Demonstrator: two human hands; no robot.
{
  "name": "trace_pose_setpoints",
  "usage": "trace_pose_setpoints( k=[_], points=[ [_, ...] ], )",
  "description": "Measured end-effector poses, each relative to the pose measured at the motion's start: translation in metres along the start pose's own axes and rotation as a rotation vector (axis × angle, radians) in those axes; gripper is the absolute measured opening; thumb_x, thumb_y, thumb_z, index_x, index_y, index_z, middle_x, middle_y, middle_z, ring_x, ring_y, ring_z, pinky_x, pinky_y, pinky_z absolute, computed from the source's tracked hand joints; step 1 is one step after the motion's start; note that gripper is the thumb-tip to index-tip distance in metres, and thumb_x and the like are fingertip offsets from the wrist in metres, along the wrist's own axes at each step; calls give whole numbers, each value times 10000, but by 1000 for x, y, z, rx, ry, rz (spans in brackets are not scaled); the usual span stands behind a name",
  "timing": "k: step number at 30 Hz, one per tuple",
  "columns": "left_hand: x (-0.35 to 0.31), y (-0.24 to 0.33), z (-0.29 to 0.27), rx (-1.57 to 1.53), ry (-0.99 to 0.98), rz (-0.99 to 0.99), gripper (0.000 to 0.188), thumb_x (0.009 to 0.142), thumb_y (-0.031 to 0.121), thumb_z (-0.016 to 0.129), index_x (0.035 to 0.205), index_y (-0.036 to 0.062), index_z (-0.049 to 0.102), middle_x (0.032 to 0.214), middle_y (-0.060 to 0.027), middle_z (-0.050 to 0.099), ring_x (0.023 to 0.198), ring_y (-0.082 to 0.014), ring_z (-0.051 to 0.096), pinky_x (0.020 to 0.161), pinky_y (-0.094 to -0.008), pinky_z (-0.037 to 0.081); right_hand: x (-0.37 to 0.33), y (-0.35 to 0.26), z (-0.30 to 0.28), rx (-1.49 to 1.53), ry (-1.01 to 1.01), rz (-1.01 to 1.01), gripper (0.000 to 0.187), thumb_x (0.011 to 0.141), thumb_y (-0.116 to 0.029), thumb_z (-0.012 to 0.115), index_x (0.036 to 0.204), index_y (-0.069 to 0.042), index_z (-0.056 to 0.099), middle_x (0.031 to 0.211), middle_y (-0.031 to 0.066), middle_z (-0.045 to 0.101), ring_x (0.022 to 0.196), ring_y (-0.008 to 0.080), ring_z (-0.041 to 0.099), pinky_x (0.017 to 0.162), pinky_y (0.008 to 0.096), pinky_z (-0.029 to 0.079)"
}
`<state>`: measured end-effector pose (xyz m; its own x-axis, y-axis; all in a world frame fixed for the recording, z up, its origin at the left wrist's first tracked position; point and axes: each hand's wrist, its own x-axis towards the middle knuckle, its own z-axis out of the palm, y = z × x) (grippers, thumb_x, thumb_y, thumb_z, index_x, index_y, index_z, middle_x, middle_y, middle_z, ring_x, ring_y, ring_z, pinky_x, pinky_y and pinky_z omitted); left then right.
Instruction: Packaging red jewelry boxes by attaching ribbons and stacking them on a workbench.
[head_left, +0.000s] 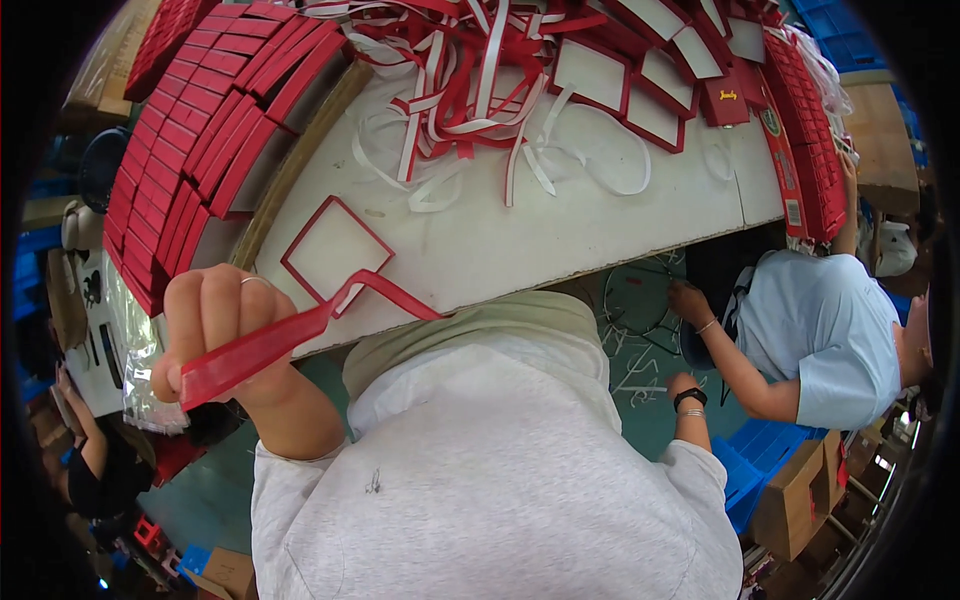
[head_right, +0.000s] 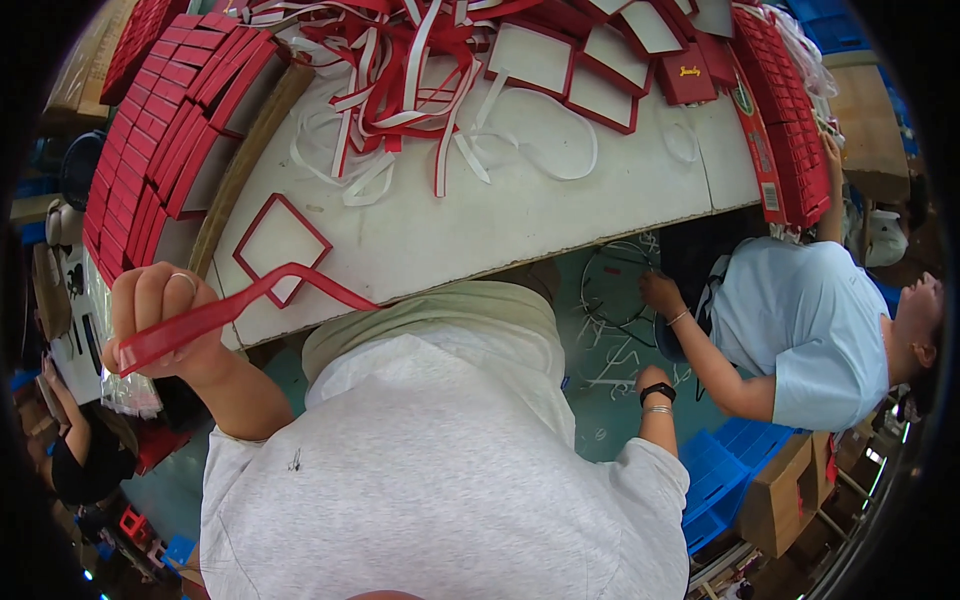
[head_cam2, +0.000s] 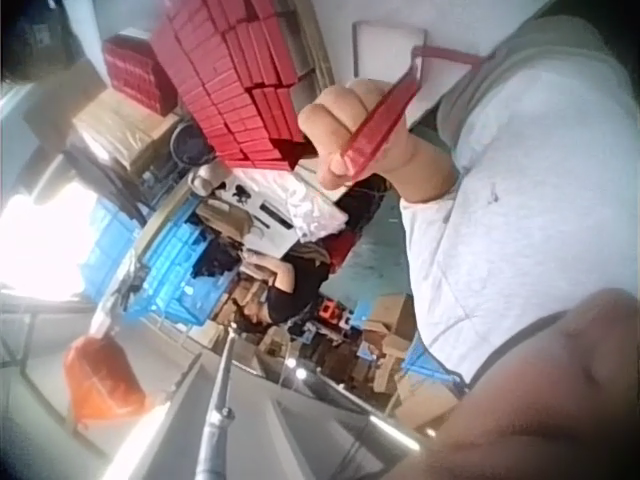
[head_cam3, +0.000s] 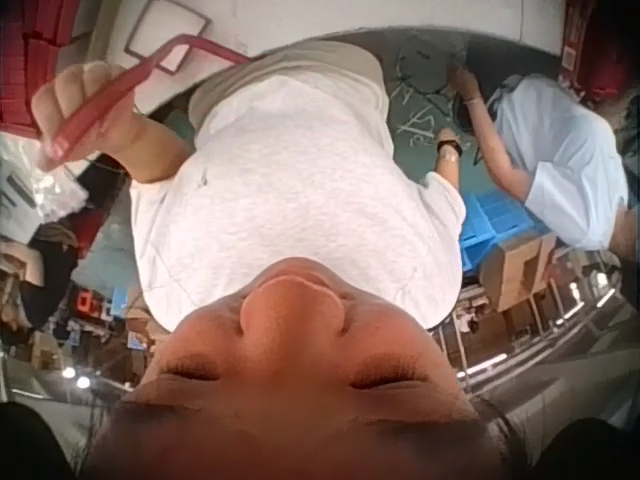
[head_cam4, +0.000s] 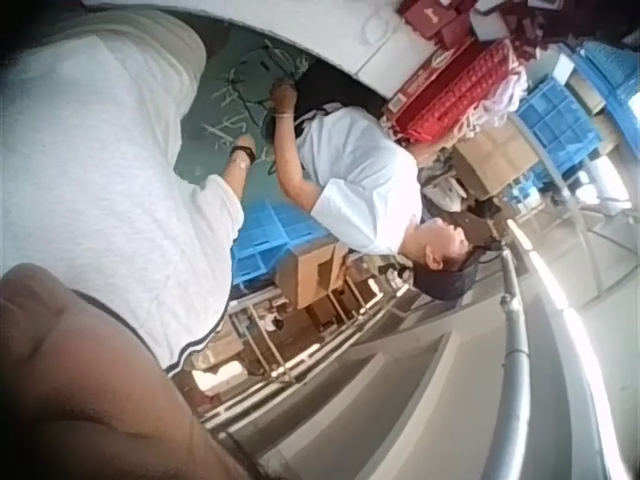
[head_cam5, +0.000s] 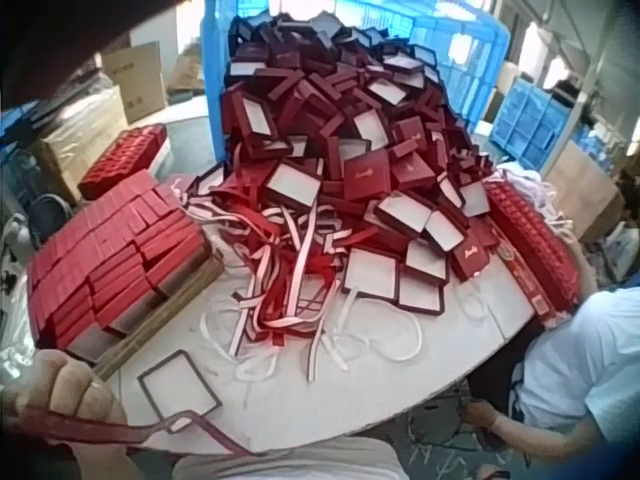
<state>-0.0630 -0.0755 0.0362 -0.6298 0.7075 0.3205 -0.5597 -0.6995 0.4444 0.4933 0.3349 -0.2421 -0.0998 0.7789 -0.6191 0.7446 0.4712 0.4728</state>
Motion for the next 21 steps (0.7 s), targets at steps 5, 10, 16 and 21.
trace_pose_setpoints(
  k=[5,10,16,21],
  points=[
    [4,-6,15,259,14,-121,112,699,109,692,679,60,593,669,-27,590,538,-131,483,463,-260,384,-123,-121,-239,767,-19,-935,208,725,-71,686,931,-55,700,865,115,667,784,239,631,708,303,497],
    [15,-8,44,904,-393,-239,68,598,10,594,664,22,576,669,-44,580,468,-143,472,430,-262,353,-225,-223,-371,1310,-124,-1933,209,825,-126,626,985,5,660,907,107,665,853,226,605,755,318,464],
    [35,14,111,1707,-731,-100,176,456,98,599,630,80,578,582,12,512,428,-125,416,385,-258,279,-294,-310,-407,707,-945,-2123,256,942,-155,491,926,69,612,858,133,634,786,215,586,744,312,458],
    [39,28,135,2011,-945,80,252,420,224,613,635,101,566,594,28,464,468,-125,403,424,-257,268,-312,-322,-412,673,-1417,-2276,306,973,-211,465,1012,48,624,942,88,660,834,142,624,763,253,481]
  ],
)
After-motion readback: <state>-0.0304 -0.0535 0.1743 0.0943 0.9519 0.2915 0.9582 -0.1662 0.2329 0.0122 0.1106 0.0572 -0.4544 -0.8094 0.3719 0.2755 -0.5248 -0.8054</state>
